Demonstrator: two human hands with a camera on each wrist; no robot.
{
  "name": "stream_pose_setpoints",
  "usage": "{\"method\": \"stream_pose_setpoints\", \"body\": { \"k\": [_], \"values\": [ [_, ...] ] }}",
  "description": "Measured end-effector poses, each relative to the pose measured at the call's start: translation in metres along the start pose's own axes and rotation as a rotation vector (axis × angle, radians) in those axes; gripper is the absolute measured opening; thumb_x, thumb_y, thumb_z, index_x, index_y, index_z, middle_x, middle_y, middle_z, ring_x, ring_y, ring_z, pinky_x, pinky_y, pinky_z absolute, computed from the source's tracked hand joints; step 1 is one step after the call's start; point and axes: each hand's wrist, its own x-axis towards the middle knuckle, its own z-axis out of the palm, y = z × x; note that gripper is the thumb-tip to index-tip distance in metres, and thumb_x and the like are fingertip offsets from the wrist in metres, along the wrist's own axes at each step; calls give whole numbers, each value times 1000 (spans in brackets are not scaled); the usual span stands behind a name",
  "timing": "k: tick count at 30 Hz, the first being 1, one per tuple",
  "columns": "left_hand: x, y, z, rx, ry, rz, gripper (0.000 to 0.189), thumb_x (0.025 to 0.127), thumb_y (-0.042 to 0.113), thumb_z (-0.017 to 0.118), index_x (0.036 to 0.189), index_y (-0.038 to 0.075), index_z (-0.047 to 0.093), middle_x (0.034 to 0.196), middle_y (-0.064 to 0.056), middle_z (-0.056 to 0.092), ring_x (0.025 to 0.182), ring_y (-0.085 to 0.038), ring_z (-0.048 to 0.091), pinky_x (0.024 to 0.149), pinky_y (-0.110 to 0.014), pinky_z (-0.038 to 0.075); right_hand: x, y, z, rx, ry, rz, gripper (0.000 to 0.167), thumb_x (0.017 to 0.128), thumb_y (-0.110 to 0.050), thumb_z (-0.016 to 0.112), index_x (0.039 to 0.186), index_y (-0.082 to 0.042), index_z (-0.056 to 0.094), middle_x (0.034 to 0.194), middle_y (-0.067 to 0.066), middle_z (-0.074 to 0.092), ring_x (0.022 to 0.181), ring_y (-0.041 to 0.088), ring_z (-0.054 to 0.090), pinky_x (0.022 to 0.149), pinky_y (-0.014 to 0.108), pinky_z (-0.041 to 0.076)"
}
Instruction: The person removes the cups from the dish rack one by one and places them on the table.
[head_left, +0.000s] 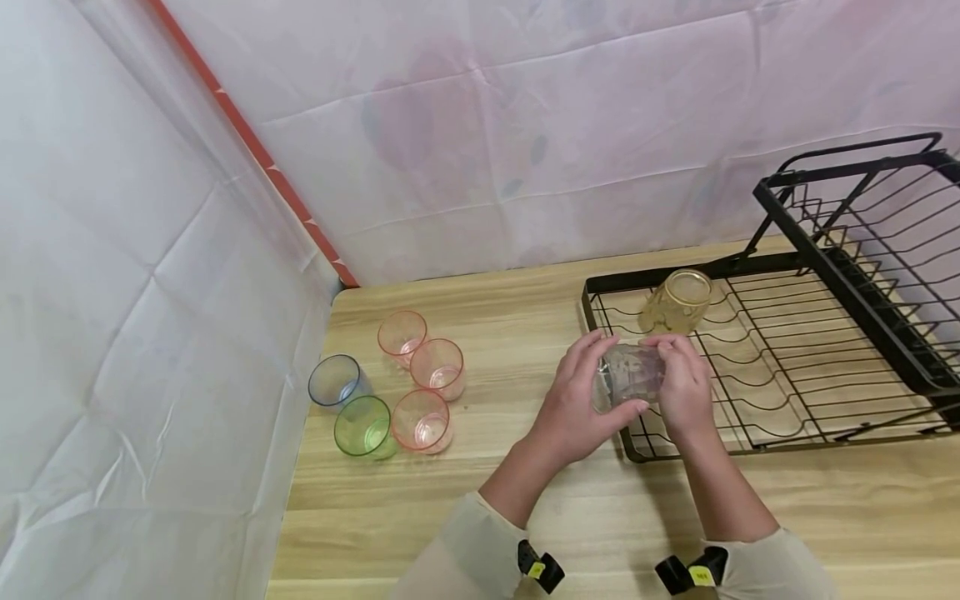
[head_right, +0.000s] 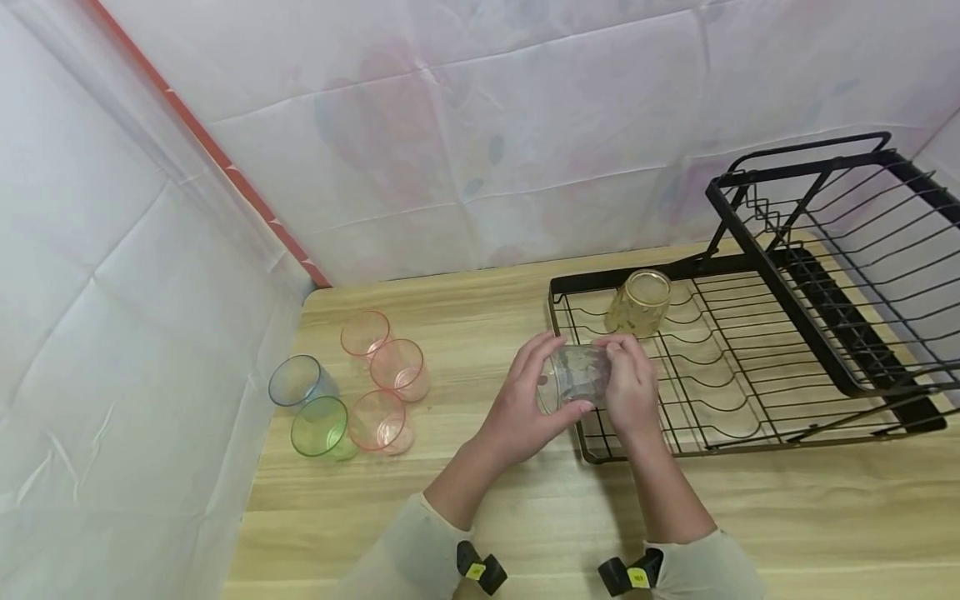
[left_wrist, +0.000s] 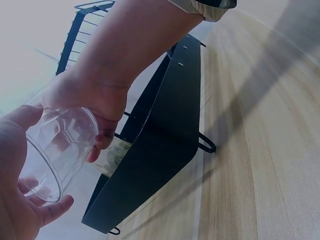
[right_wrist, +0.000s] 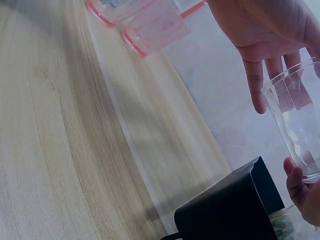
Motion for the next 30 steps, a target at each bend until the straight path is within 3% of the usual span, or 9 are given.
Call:
{"method": "stream_pose_setpoints", "body": {
  "k": [6, 17, 25, 30],
  "values": [
    [1, 1, -2, 1, 15, -8, 78, 86, 41, 74, 151, 23, 33, 156, -4, 31, 142, -19, 36, 107, -40, 44, 1, 0, 3, 0, 13, -11, 39, 106, -19, 31, 106, 4, 62, 91, -4, 62, 68, 11, 62, 53, 24, 55],
    [1, 2, -1, -8, -1, -31, 66, 88, 40, 71, 142, 22, 38, 145, -4, 34, 131, -15, 39, 101, -31, 45, 0, 0, 4, -42, 9, -45, 39, 105, -17, 30, 105, 3, 64, 101, 1, 60, 81, 11, 58, 61, 20, 52],
    [1, 0, 0, -14, -16, -28, 63, 89, 38, 69, 141, 22, 36, 145, -5, 32, 129, -17, 36, 97, -31, 46, -1, 2, 7, -83, 12, -50, 38, 104, -14, 30, 104, 5, 63, 95, -4, 57, 78, 13, 54, 59, 21, 49],
    [-1, -2, -6, 25, -29, -55, 65, 89, 37, 70, 142, 25, 35, 144, -3, 31, 131, -17, 34, 97, -34, 47, -1, 6, 12, -168, -46, -37, 41, 106, -21, 28, 110, 0, 64, 99, 2, 63, 78, 11, 56, 63, 23, 49]
  ]
}}
